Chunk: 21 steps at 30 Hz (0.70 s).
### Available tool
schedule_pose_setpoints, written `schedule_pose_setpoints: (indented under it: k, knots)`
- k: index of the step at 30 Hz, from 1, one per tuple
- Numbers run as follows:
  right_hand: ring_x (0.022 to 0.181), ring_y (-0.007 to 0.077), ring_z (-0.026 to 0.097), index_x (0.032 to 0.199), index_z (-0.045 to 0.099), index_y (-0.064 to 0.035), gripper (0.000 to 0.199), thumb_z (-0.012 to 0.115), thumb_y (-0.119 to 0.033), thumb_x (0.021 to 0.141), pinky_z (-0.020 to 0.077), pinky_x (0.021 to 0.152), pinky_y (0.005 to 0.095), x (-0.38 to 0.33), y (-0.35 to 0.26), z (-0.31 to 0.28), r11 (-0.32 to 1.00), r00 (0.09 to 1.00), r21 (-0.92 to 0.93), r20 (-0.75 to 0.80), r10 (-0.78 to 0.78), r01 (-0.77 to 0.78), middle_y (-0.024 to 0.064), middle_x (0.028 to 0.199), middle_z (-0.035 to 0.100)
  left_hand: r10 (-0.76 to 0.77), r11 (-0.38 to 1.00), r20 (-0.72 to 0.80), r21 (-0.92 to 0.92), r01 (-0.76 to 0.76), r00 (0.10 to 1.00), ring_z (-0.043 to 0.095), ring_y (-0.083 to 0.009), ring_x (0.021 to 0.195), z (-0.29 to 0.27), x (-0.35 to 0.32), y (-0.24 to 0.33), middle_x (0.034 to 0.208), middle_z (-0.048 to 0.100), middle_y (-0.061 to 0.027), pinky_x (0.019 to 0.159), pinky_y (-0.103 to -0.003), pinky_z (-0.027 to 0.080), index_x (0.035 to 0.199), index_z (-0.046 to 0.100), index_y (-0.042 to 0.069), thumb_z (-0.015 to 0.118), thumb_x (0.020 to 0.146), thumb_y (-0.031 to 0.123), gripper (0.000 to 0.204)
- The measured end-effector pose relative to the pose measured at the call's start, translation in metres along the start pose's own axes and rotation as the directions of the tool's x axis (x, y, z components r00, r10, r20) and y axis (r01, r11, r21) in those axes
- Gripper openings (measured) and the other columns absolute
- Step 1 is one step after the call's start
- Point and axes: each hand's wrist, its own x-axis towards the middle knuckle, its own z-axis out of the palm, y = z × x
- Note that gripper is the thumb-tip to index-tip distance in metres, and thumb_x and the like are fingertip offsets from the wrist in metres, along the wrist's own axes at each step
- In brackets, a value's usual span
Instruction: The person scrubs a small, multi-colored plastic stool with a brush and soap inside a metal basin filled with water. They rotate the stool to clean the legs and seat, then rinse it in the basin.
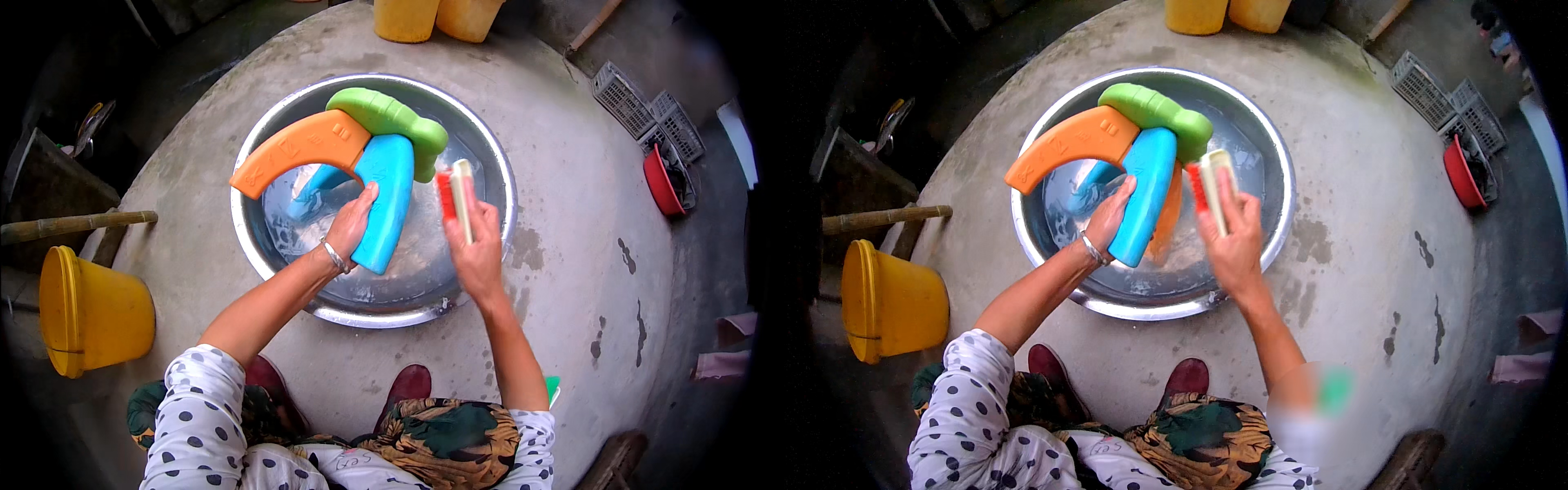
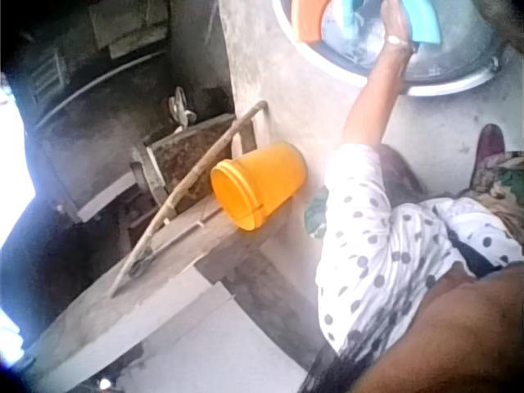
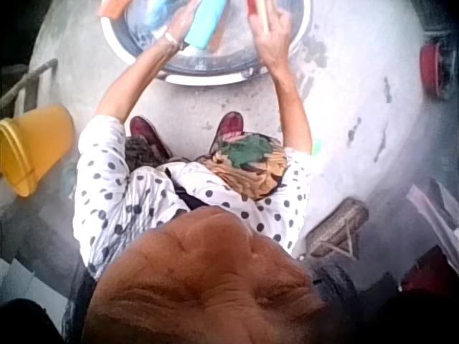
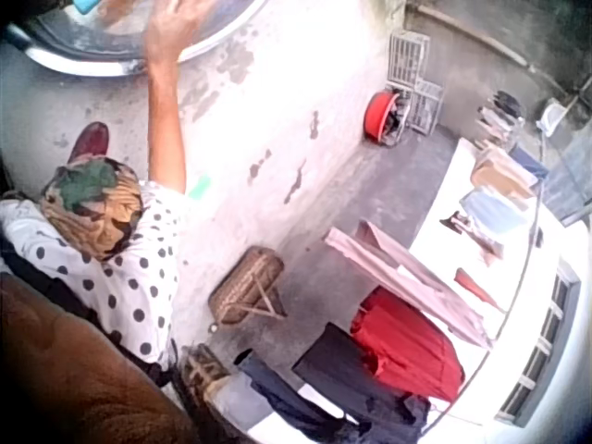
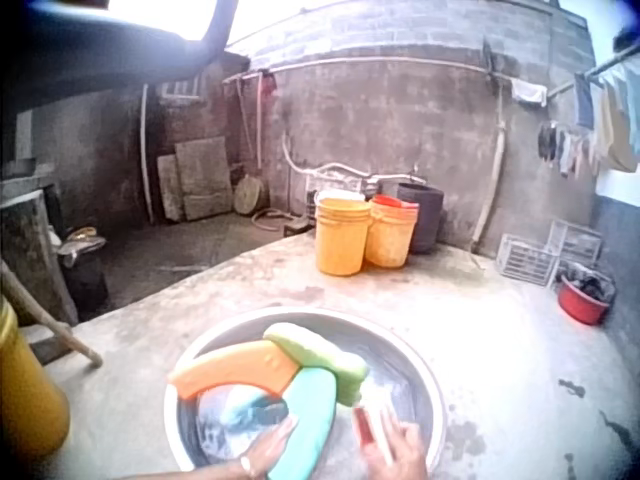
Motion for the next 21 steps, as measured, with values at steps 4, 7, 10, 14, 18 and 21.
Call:
schedule_pose_setpoints:
  k: [4, 7, 10, 14, 18, 21]
  knots:
    - [0.098, 0.0306, 0.051, 0.131, 0.049, -0.0127, 0.059, 0.067, -0.031, 0.077, 0.0436, 0.082, 0.0385, -0.014, -0.026, 0.010, 0.956, 0.945, -0.045, 0.170, -0.279, 0.290, 0.0186, 0.108, 0.050, 0.065, 0.996, 0.017, -0.056, -0.064, 0.998, 0.062, -0.0155, 0.075, 0.004, -0.003, -0.004, 0.094, 0.061, -0.0099, 0.066, -0.028, 0.052, 0.112, 0.053, -0.002, 0.044, 0.092, 0.049, 0.055]
    - [0.093, 0.0323, 0.052, 0.125, 0.054, -0.0113, 0.051, 0.065, -0.031, 0.079, 0.0440, 0.078, 0.0409, 0.024, -0.004, 0.026, 0.943, 0.963, -0.195, 0.053, -0.263, 0.268, 0.0195, 0.104, 0.051, 0.012, 0.997, 0.062, 0.077, -0.017, 0.998, 0.059, -0.0110, 0.084, 0.009, -0.008, -0.009, 0.098, 0.061, -0.0066, 0.075, -0.025, 0.049, 0.109, 0.056, 0.000, 0.041, 0.095, 0.042, 0.047]
    - [0.090, 0.0341, 0.052, 0.124, 0.054, -0.0099, 0.051, 0.066, -0.029, 0.077, 0.0449, 0.075, 0.0406, 0.031, 0.013, 0.022, 0.941, 0.958, -0.189, 0.001, -0.286, 0.281, 0.0193, 0.101, 0.050, -0.115, 0.991, 0.104, 0.082, 0.106, 0.988, 0.057, -0.0082, 0.089, 0.019, -0.017, -0.004, 0.099, 0.061, -0.0036, 0.077, -0.024, 0.047, 0.108, 0.058, 0.003, 0.041, 0.096, 0.038, 0.041]
    - [0.092, 0.0329, 0.052, 0.127, 0.053, -0.0136, 0.058, 0.069, -0.026, 0.073, 0.0435, 0.078, 0.0415, -0.030, -0.026, 0.019, 0.898, 0.908, -0.152, 0.146, -0.392, 0.412, 0.0180, 0.102, 0.052, 0.275, 0.962, 0.206, -0.059, -0.268, 0.939, 0.056, -0.0067, 0.089, 0.004, -0.008, -0.024, 0.098, 0.061, -0.0010, 0.078, -0.023, 0.047, 0.106, 0.058, 0.004, 0.045, 0.095, 0.033, 0.034]
    - [0.088, 0.0339, 0.052, 0.125, 0.054, -0.0158, 0.054, 0.068, -0.025, 0.074, 0.0436, 0.073, 0.0428, 0.013, 0.009, 0.027, 0.913, 0.955, -0.288, 0.012, -0.298, 0.288, 0.0186, 0.098, 0.051, 0.002, 0.964, 0.206, 0.259, -0.056, 0.978, 0.060, -0.0150, 0.096, 0.007, 0.001, -0.013, 0.109, 0.060, -0.0095, 0.083, -0.028, 0.050, 0.121, 0.051, 0.002, 0.040, 0.097, 0.033, 0.041]
    - [0.087, 0.0333, 0.052, 0.126, 0.053, -0.0163, 0.056, 0.068, -0.026, 0.073, 0.0435, 0.071, 0.0428, 0.021, -0.001, 0.023, 0.897, 0.954, -0.327, 0.044, -0.298, 0.296, 0.0175, 0.097, 0.051, 0.100, 0.989, 0.170, 0.093, -0.117, 0.980, 0.059, -0.0109, 0.083, 0.010, 0.000, -0.023, 0.097, 0.061, -0.0053, 0.073, -0.025, 0.049, 0.112, 0.054, 0.001, 0.039, 0.096, 0.039, 0.045]
